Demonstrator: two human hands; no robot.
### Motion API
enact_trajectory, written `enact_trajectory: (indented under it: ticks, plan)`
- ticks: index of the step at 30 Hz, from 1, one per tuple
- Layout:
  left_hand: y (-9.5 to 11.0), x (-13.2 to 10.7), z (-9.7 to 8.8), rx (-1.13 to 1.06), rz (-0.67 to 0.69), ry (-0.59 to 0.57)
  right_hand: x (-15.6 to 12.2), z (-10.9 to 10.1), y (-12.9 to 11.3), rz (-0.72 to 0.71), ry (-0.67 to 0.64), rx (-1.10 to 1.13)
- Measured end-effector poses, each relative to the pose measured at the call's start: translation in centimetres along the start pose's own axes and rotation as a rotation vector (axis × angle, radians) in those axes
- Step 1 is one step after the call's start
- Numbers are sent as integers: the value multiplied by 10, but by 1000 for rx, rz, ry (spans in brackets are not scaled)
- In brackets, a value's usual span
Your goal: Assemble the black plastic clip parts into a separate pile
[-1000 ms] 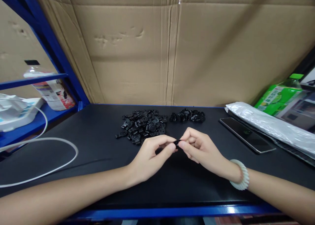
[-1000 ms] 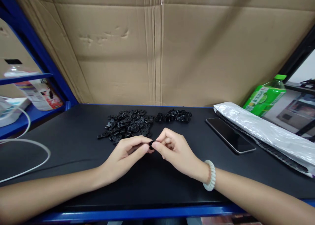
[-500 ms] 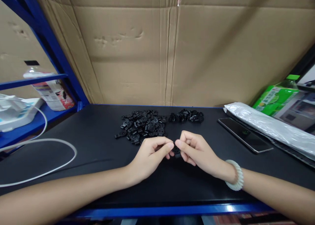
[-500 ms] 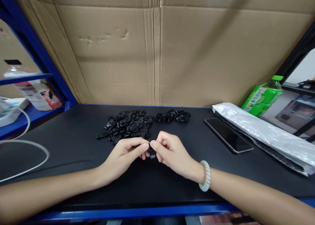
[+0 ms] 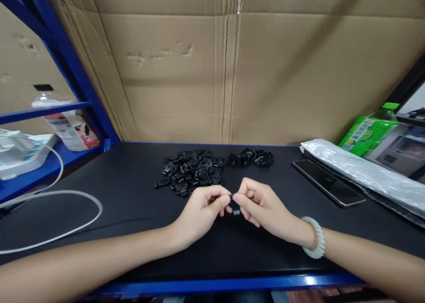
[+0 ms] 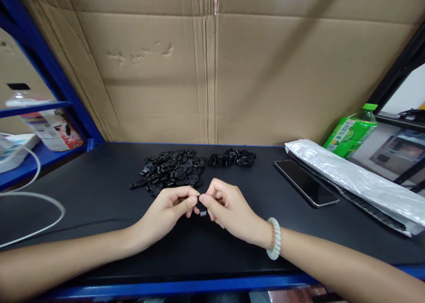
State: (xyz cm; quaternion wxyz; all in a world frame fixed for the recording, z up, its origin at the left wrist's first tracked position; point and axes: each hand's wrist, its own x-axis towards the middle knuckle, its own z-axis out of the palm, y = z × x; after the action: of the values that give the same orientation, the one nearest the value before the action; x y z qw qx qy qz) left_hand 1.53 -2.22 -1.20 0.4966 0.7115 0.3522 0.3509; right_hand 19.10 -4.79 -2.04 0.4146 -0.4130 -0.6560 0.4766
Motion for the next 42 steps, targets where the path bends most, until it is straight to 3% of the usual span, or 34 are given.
enact_trajectory:
  ticks: [10,19,26,30,37,42]
  plan:
    - [-3,-1,0,43,-19,13,-1,2,-2,16,-27,-6]
    - [-3,-2,3,-45,47,-37,0,-1,1,-4,69,-24]
    - [-4,-2,2,-282,-14,109,0,-2,6,0,48,-8]
    - [-2,-4,1,-309,-51,124,1,-1,3,28,-24,7]
    - [2,-5,0,-248,-3,59,-2,-3,2,-23,-12,-40]
    - [6,2,-9,-31,105,45,1,-12,6,8,-71,-44]
